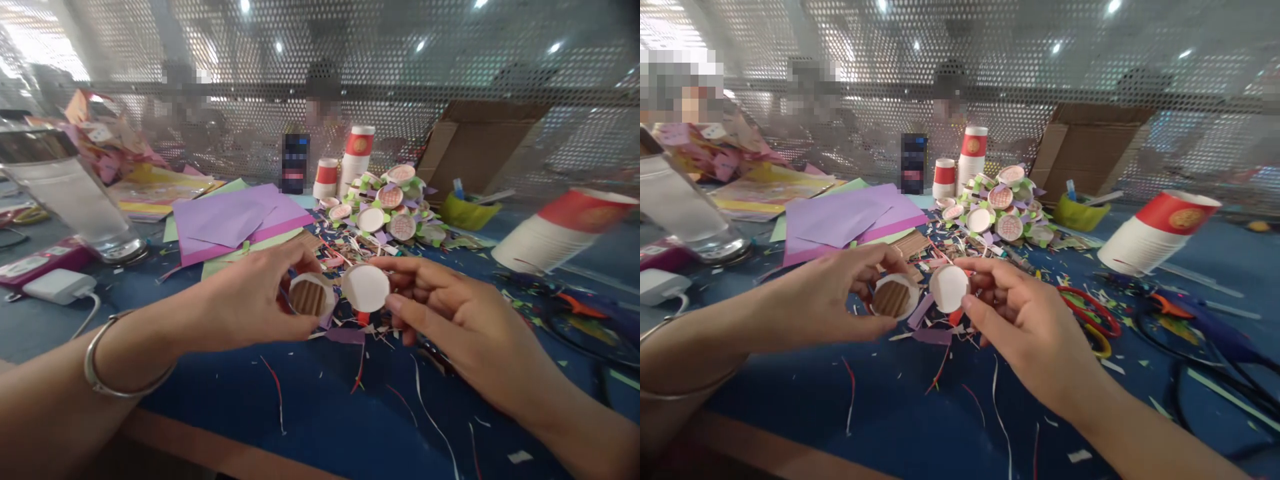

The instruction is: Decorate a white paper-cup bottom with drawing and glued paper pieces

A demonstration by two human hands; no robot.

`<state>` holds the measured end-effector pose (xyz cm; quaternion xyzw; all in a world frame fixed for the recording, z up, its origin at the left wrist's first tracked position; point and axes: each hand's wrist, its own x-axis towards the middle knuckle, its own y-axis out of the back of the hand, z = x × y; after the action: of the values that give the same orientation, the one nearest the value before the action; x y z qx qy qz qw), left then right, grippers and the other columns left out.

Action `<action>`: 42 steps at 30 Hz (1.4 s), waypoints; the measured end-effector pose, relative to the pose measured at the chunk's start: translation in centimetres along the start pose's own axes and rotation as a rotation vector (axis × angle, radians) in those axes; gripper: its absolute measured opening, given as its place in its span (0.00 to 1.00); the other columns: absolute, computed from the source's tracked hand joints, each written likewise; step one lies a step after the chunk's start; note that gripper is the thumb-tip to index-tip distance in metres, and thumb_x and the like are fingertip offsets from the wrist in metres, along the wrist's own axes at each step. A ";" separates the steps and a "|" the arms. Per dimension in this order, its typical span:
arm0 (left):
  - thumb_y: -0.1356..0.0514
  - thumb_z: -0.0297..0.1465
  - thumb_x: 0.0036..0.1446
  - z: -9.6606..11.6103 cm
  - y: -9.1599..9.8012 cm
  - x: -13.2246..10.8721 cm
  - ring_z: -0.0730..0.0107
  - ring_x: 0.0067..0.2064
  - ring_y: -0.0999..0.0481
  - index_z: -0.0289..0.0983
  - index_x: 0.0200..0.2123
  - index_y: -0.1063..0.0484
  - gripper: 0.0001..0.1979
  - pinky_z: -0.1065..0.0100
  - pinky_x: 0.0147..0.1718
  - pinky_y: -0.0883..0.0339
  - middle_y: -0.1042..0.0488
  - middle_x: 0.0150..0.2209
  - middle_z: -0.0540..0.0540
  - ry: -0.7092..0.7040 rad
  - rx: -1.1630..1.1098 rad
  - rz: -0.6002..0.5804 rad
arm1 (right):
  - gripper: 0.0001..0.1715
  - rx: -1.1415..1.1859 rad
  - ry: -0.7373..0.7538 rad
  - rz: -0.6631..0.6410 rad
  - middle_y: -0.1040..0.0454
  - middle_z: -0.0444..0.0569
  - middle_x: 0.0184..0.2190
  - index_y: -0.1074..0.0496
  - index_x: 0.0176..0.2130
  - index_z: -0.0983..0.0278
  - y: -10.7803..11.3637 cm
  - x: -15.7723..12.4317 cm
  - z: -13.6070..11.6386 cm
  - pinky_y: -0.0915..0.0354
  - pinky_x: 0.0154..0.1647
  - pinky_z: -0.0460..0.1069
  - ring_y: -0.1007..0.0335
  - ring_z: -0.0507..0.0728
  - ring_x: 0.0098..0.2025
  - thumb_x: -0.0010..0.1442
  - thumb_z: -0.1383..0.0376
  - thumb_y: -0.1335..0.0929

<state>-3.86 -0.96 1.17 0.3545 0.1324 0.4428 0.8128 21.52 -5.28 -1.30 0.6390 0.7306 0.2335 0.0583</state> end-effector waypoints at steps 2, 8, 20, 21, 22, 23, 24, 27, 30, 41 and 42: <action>0.33 0.34 0.52 -0.3 -0.2 0.0 0.67 0.37 0.22 0.41 0.48 0.28 0.19 0.67 0.32 0.33 0.20 0.42 0.49 0.003 0.086 -0.071 | 0.15 -0.059 0.037 0.032 0.19 0.50 0.37 0.22 0.50 0.59 0.0 0.0 -0.1 0.26 0.24 0.45 0.21 0.56 0.34 0.65 0.58 0.30; 0.32 0.36 0.51 -0.5 -0.5 -0.4 0.65 0.45 0.23 0.45 0.46 0.27 0.18 0.65 0.42 0.34 0.22 0.43 0.53 -0.043 0.252 -0.116 | 0.18 -0.120 0.097 0.023 0.17 0.50 0.33 0.28 0.23 0.60 0.1 0.0 -0.3 0.28 0.21 0.43 0.21 0.53 0.28 0.65 0.60 0.33; 0.28 0.46 0.50 -0.3 -1.1 -0.3 0.63 0.45 0.22 0.44 0.60 0.34 0.36 0.64 0.37 0.29 0.24 0.52 0.46 -0.028 0.064 -0.076 | 0.19 -0.341 0.240 0.027 0.17 0.46 0.43 0.27 0.56 0.54 -0.3 -1.2 -0.7 0.22 0.33 0.44 0.17 0.54 0.39 0.66 0.62 0.33; 0.29 0.45 0.51 -0.3 -1.4 -0.1 0.65 0.42 0.21 0.44 0.59 0.33 0.34 0.65 0.36 0.29 0.23 0.49 0.47 -0.031 -0.018 -0.065 | 0.20 -0.358 0.257 0.019 0.17 0.45 0.43 0.27 0.57 0.53 -0.4 -1.3 -0.7 0.22 0.34 0.44 0.17 0.54 0.39 0.66 0.62 0.33; 0.29 0.43 0.54 -0.4 -1.6 0.0 0.68 0.40 0.21 0.44 0.57 0.32 0.30 0.67 0.35 0.28 0.22 0.47 0.48 -0.044 -0.097 -0.061 | 0.20 -0.379 0.274 0.010 0.17 0.44 0.43 0.28 0.57 0.52 -0.5 -1.4 -0.6 0.22 0.35 0.45 0.17 0.54 0.40 0.66 0.62 0.33; 0.31 0.39 0.57 -0.4 -1.9 0.1 0.69 0.39 0.20 0.42 0.54 0.31 0.24 0.67 0.35 0.28 0.21 0.44 0.48 -0.064 -0.156 -0.054 | 0.21 -0.395 0.290 0.001 0.18 0.44 0.44 0.29 0.58 0.51 -0.6 -1.5 -0.6 0.22 0.37 0.45 0.18 0.54 0.41 0.67 0.63 0.33; 0.34 0.36 0.60 -0.4 -2.1 0.2 0.70 0.38 0.20 0.41 0.51 0.30 0.18 0.68 0.35 0.28 0.20 0.42 0.49 -0.085 -0.198 -0.045 | 0.21 -0.402 0.302 -0.012 0.18 0.44 0.45 0.29 0.58 0.51 -0.7 -1.5 -0.5 0.22 0.38 0.46 0.18 0.54 0.42 0.67 0.63 0.33; 0.40 0.28 0.64 -0.4 -2.6 0.3 0.72 0.36 0.20 0.39 0.45 0.28 0.06 0.70 0.33 0.29 0.20 0.38 0.49 -0.128 -0.253 0.001 | 0.22 -0.384 0.313 -0.039 0.19 0.44 0.47 0.31 0.60 0.49 -0.7 -1.6 -0.4 0.22 0.39 0.45 0.18 0.54 0.44 0.68 0.62 0.33; 0.39 0.27 0.63 -0.3 -2.6 0.2 0.74 0.35 0.21 0.38 0.41 0.27 0.03 0.71 0.35 0.28 0.21 0.36 0.50 -0.156 -0.249 0.050 | 0.21 -0.377 0.317 -0.031 0.19 0.43 0.47 0.30 0.59 0.49 -0.6 -1.7 -0.4 0.23 0.40 0.44 0.18 0.53 0.43 0.68 0.60 0.32; 0.43 0.33 0.64 -2.0 1.8 0.4 0.69 0.30 0.25 0.40 0.42 0.23 0.09 0.65 0.30 0.36 0.23 0.30 0.51 0.031 0.339 0.033 | 0.14 -0.464 0.194 0.042 0.18 0.44 0.41 0.23 0.50 0.54 0.0 -1.0 -0.3 0.25 0.32 0.44 0.20 0.53 0.35 0.66 0.57 0.31; 0.43 0.34 0.64 -2.1 2.0 0.3 0.66 0.33 0.24 0.39 0.42 0.23 0.10 0.64 0.32 0.35 0.22 0.33 0.49 0.040 0.432 0.011 | 0.13 -0.487 0.221 0.026 0.18 0.46 0.42 0.23 0.48 0.56 0.0 -0.8 -0.2 0.25 0.32 0.45 0.20 0.54 0.35 0.66 0.57 0.31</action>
<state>-6.01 0.99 1.10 0.5123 0.2384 0.4154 0.7128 21.60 -6.12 -1.30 0.5859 0.6465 0.4717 0.1273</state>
